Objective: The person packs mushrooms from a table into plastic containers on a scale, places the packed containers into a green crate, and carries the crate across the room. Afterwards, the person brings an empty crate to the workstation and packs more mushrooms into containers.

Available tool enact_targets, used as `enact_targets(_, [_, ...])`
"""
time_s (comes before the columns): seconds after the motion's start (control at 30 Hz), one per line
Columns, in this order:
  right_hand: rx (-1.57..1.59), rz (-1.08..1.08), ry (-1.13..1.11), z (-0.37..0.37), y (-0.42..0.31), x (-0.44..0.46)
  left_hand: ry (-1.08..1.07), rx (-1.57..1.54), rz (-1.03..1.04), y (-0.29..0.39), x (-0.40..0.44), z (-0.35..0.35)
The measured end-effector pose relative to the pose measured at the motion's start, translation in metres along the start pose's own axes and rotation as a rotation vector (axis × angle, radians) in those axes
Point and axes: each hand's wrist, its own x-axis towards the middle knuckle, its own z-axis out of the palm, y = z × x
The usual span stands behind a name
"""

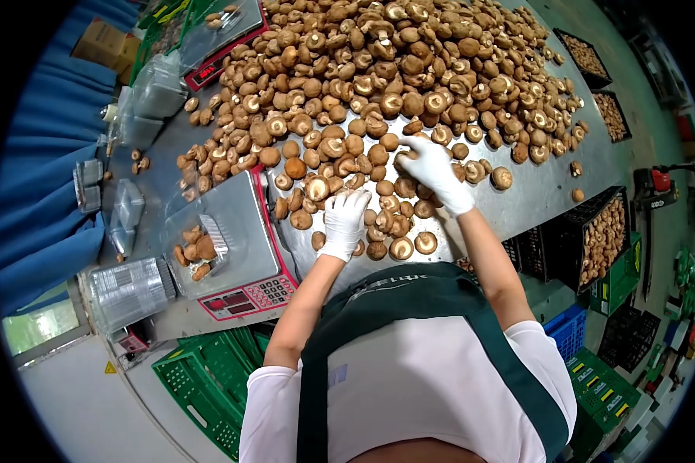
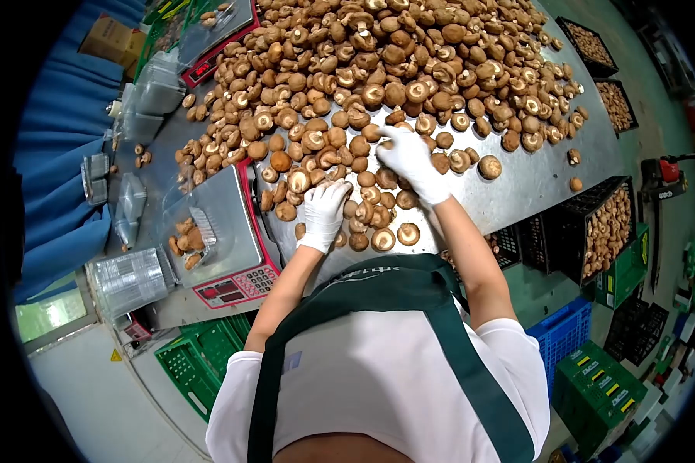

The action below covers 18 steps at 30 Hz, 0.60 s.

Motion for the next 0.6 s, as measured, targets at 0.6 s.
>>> enact_targets(0.6, [0.954,0.376,-0.283,-0.039,-0.013,-0.039,-0.132,-1.819,-0.900,0.029,0.019,-0.041])
